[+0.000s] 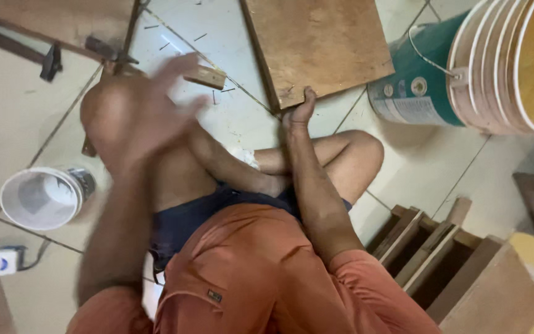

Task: The person sits on the floor and assembles small wooden frames by hammering nails into the corners of rectangular boards. They repeatedly pick up nails, position the boards, and strike the nails with a hammer to secure the joints.

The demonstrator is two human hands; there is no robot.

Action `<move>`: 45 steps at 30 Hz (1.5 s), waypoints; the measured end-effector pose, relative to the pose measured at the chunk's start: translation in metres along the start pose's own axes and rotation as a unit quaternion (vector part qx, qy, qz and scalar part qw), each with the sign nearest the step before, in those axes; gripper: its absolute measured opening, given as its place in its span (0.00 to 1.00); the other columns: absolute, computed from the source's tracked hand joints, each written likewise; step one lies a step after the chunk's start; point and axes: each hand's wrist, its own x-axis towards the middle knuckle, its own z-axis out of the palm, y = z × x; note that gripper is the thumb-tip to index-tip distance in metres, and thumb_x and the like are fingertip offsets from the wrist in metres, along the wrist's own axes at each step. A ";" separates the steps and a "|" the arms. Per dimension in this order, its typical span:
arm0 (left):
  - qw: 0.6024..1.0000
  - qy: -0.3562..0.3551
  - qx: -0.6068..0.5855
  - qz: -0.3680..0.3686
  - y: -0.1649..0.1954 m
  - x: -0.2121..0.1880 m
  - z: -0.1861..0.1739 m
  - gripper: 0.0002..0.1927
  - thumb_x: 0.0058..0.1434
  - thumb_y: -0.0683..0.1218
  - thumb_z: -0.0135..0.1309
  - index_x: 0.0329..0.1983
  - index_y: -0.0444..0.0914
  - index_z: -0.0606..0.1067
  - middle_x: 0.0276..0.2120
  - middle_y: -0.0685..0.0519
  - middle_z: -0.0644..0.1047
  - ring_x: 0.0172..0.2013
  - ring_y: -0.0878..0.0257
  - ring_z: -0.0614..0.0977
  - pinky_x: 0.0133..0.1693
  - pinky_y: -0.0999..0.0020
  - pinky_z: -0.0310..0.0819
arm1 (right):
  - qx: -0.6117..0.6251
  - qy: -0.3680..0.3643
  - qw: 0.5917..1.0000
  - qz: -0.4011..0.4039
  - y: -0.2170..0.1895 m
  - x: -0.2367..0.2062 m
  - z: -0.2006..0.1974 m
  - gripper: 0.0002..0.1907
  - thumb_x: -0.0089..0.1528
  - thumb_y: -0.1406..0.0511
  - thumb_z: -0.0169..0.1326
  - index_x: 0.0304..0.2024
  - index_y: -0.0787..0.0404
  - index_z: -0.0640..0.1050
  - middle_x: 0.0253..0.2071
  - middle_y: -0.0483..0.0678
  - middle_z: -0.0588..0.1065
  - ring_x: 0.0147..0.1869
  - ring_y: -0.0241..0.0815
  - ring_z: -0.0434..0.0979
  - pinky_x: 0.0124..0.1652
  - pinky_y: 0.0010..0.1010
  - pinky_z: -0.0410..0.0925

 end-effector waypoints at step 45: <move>0.953 -0.229 -0.132 -0.145 0.104 -0.004 0.175 0.24 0.73 0.53 0.44 0.65 0.34 0.67 0.26 0.56 0.72 0.21 0.69 0.72 0.24 0.72 0.69 | 0.127 0.157 0.978 0.060 -0.014 0.014 -0.083 0.22 0.58 0.51 0.54 0.47 0.56 0.71 0.39 0.53 0.73 0.36 0.50 0.79 0.37 0.42 0.76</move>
